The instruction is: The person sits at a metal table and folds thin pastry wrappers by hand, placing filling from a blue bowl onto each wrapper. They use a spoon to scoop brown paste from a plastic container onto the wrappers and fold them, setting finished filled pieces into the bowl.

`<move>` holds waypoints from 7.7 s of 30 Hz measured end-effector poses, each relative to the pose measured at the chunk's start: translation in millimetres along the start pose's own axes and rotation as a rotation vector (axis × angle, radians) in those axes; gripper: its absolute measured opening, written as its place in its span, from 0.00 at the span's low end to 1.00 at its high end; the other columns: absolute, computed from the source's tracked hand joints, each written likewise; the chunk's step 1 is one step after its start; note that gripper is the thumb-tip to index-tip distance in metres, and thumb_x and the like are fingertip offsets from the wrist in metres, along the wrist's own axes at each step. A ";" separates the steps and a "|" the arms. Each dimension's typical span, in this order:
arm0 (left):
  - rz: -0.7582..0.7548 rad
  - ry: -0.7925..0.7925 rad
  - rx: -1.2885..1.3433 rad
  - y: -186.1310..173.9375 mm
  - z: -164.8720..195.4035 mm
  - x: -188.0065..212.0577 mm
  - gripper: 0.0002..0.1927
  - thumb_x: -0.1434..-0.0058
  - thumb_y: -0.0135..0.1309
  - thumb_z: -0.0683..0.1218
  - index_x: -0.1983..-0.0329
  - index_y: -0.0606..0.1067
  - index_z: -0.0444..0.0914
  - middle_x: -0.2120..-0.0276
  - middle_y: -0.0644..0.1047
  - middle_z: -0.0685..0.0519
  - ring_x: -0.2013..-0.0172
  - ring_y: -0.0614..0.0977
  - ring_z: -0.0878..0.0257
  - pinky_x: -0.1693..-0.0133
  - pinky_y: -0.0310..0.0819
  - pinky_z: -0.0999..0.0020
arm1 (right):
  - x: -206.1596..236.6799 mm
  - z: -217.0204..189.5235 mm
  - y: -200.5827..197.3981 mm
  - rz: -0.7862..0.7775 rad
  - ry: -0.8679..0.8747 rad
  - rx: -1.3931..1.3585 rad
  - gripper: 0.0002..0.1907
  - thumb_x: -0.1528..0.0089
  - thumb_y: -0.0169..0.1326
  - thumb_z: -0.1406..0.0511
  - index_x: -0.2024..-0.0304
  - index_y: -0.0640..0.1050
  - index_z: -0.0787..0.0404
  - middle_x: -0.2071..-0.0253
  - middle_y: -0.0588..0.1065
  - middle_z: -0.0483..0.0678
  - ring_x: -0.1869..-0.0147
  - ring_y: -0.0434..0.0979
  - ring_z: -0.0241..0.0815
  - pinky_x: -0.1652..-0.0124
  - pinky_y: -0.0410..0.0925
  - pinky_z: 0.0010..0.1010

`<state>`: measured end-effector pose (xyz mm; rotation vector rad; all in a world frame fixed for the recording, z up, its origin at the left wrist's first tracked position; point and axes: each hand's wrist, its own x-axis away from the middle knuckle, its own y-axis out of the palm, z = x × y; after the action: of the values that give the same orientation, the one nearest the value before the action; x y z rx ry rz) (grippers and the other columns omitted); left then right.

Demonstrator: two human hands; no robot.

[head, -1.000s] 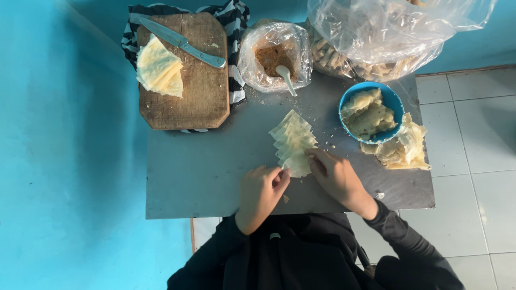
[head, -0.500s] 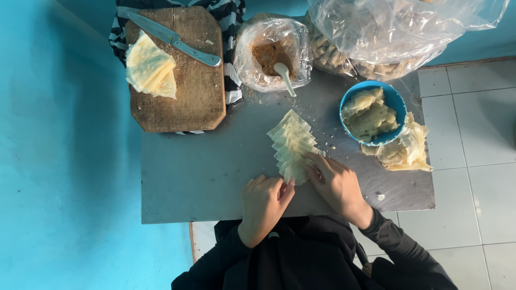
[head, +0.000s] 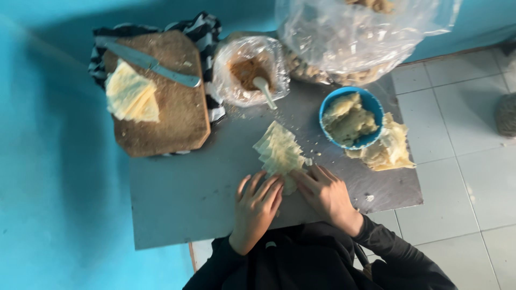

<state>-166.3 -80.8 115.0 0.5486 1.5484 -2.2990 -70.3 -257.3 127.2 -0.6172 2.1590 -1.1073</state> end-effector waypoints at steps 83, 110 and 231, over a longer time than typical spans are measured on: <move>-0.127 0.314 0.049 2.7 -31.7 -7.5 0.24 0.34 0.59 0.53 0.42 0.78 0.33 0.43 0.77 0.46 0.37 0.76 0.53 0.30 0.58 0.48 | -14.6 40.9 -15.2 -0.246 -0.483 0.562 0.41 0.41 0.52 0.65 0.25 0.59 0.50 0.43 0.66 0.51 0.39 0.67 0.50 0.47 0.65 0.39; -0.224 0.563 0.194 2.8 -84.1 -39.2 0.33 0.35 0.53 0.70 0.44 0.80 0.40 0.46 0.81 0.56 0.39 0.78 0.54 0.31 0.56 0.41 | -29.6 41.2 -19.6 -0.277 -0.489 0.556 0.40 0.40 0.52 0.62 0.25 0.59 0.41 0.40 0.65 0.48 0.39 0.66 0.45 0.46 0.66 0.37; -0.204 0.540 0.263 -2.0 -81.2 -42.9 0.24 0.33 0.56 0.61 0.46 0.80 0.39 0.46 0.80 0.56 0.41 0.78 0.55 0.33 0.62 0.51 | -10.2 49.3 -33.9 -0.205 -0.582 0.947 0.41 0.38 0.55 0.66 0.23 0.61 0.44 0.39 0.65 0.44 0.38 0.64 0.40 0.49 0.64 0.30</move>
<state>-118.5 -2.6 109.5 1.2142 1.5821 -2.6806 -24.1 -295.6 136.5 -0.5962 0.9305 -1.6257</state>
